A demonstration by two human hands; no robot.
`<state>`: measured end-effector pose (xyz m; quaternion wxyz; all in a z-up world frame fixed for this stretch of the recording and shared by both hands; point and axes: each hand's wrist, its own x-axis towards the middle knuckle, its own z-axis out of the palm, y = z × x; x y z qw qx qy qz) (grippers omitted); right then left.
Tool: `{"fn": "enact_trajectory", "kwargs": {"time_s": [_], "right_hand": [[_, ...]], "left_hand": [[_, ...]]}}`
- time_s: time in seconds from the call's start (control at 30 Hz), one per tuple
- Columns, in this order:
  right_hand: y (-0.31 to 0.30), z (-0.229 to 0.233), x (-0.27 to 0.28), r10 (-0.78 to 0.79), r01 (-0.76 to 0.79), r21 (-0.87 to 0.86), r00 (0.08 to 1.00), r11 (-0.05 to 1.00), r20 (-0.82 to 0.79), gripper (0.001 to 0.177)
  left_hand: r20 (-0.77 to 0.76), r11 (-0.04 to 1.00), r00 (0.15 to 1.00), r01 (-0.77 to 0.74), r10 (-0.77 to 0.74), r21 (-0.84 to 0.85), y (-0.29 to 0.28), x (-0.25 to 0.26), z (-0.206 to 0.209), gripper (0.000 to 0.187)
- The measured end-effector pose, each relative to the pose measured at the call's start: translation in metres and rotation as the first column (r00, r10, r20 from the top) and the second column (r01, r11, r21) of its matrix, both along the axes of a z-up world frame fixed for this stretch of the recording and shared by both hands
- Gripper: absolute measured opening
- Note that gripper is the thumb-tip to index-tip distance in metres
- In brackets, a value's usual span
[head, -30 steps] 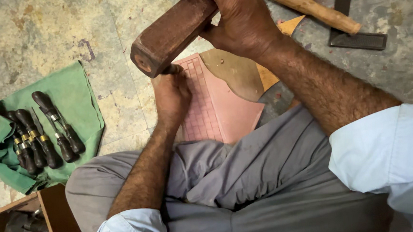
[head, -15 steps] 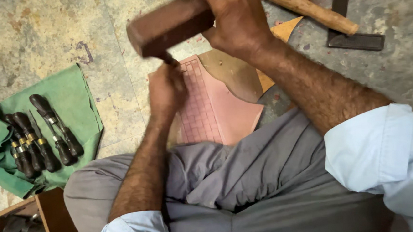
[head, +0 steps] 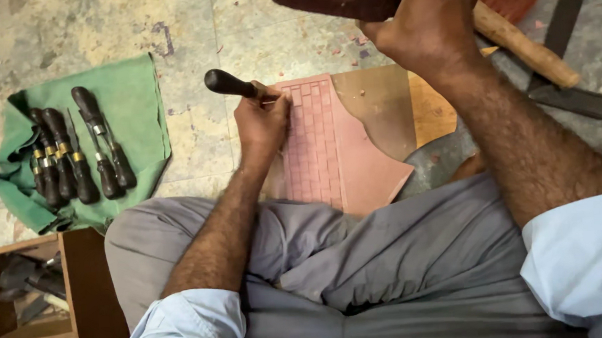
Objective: The person carves a geometric pattern into a wooden workpiece using a chisel and a mallet. The person repeatedly positions the chisel on the wood and strikes it with the mallet to create vertical and horizontal grooves.
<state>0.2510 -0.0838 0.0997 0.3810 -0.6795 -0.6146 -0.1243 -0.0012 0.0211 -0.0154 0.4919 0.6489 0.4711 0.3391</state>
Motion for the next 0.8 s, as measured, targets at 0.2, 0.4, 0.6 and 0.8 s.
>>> {"fn": "enact_trajectory", "kwargs": {"time_s": [0.2,0.4,0.6,0.8], "right_hand": [[-0.002,0.001,-0.007,0.012,-0.008,-0.032,0.993,0.999,0.121,0.046],[-0.002,0.001,-0.010,0.084,-0.089,0.015,0.977,0.996,0.194,0.049],[-0.006,0.012,-0.019,0.143,-0.163,0.070,0.961,0.984,0.238,0.050],[-0.007,0.021,-0.028,0.125,-0.167,0.128,0.951,0.978,0.284,0.059]], "left_hand": [[0.093,0.999,0.996,0.003,-0.007,0.042,-0.007,0.001,-0.002,0.009],[0.045,0.983,0.995,-0.100,0.095,0.154,-0.023,0.005,-0.003,0.009],[-0.020,0.974,0.988,-0.146,0.152,0.173,-0.028,0.008,0.002,0.012],[-0.078,0.977,0.983,-0.151,0.164,0.149,-0.032,0.009,0.009,0.012]]}}
